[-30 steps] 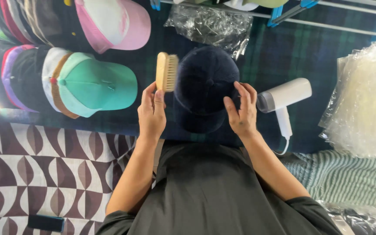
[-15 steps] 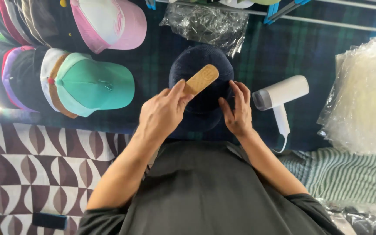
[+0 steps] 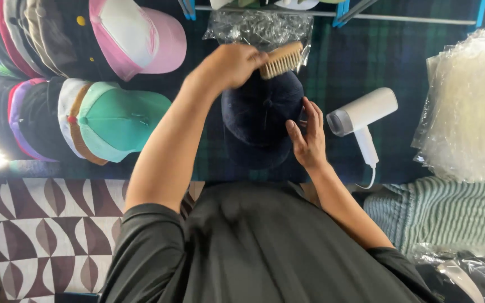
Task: Using a handheld steamer and a brush to clean and shape a corduroy cap on a workspace table.
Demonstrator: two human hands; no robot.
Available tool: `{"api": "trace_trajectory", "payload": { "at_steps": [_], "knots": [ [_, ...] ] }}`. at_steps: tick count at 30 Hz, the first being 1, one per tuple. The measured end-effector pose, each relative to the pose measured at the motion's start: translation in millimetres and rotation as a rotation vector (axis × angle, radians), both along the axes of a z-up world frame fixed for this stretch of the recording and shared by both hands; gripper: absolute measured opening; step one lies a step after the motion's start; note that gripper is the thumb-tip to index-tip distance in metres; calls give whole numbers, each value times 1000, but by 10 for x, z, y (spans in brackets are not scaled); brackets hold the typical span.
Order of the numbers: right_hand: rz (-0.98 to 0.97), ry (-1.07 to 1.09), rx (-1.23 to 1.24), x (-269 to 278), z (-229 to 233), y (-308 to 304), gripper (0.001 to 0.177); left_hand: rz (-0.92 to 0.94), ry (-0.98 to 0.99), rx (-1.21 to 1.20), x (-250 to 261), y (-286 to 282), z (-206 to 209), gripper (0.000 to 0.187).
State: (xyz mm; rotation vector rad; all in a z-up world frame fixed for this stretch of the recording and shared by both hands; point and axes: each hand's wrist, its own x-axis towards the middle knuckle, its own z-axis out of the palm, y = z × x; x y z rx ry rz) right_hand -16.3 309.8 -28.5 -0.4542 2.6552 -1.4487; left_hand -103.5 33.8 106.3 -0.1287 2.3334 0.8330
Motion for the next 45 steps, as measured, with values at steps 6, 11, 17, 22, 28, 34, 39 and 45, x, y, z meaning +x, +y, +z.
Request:
{"api": "trace_trajectory", "payload": {
  "at_steps": [6, 11, 17, 22, 28, 34, 39, 45],
  "knots": [
    [-11, -261, 10, -51, 49, -22, 85, 343, -147, 98, 257, -509, -600, 48],
    [55, -128, -61, -100, -196, 141, 79, 444, 217, -127, 855, -741, -1527, 51],
    [41, -104, -113, -34, -252, 145, 76, 733, 295, 283, 1567, 72, -709, 53],
    [73, -119, -78, -62, -285, 214, 76, 909, 52, 165, 1957, 68, -1291, 53],
    [82, -115, -97, 43, -276, 193, 74, 1077, 390, 322, 2165, 540, -1299, 46],
    [-36, 222, 108, 328, 73, 101, 33, 1055, 222, 203, 2602, 455, -1880, 38],
    [260, -240, -79, 762, 427, -180, 35, 1094, 480, 821, 2482, 755, -1509, 12],
    [275, -353, -42, 658, 503, -316, 40, 736, 677, 818, 2229, 953, -1146, 19]
  ]
}}
